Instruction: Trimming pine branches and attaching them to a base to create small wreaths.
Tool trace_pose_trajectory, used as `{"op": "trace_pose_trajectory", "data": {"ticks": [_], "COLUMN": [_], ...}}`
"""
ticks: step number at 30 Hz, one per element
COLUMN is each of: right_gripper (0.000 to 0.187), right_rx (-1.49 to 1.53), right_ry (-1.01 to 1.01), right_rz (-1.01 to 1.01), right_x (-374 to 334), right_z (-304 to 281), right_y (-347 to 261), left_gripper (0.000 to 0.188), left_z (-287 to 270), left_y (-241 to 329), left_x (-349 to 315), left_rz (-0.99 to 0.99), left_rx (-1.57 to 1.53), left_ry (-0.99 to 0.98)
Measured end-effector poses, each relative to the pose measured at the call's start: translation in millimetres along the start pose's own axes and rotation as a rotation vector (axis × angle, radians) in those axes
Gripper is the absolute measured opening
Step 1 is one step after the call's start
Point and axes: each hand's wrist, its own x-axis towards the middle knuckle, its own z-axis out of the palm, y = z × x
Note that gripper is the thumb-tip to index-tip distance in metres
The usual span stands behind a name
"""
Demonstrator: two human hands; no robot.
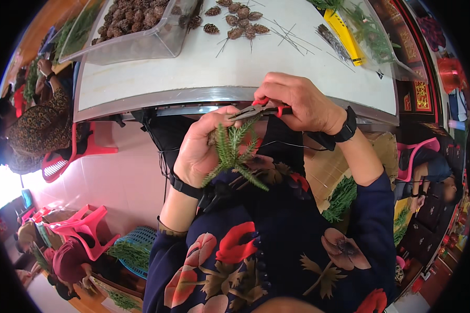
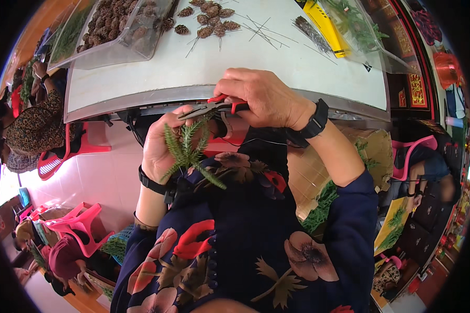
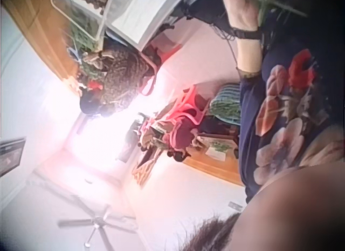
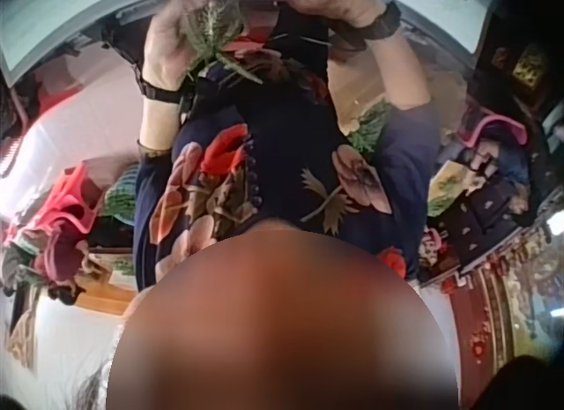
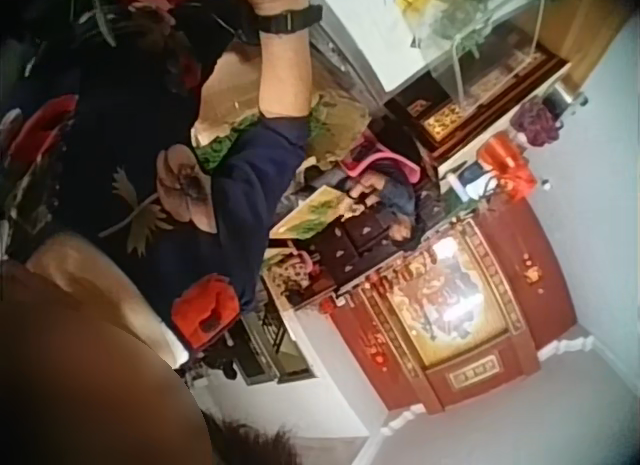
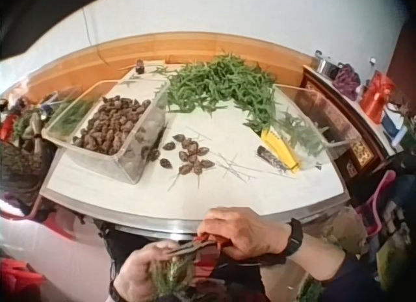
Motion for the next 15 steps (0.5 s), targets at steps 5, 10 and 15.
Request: {"op": "trace_pose_trajectory", "data": {"ticks": [5, 10, 15], "right_gripper": [0.029, 0.026, 0.035], "right_rx": [-0.051, -0.048, -0.059], "right_ry": [-0.025, -0.027, 0.049], "right_rz": [0.157, 0.299, 0.218], "right_x": [-12.0, -25.1, -22.2], "right_z": [7.7, 16.7, 10.6], "right_y": [-7.9, -19.0, -9.7], "left_gripper": [0.015, 0.01, 0.008], "left_z": [12.5, 17.8, 18.4], "left_y": [-9.4, -13.8, -13.1], "left_x": [-2.2, -1.2, -4.2], "left_rz": [0.353, 0.64, 0.558], "left_rx": [0.442, 1.04, 0.936], "left_ry": [0.296, 0.484, 0.467]}}
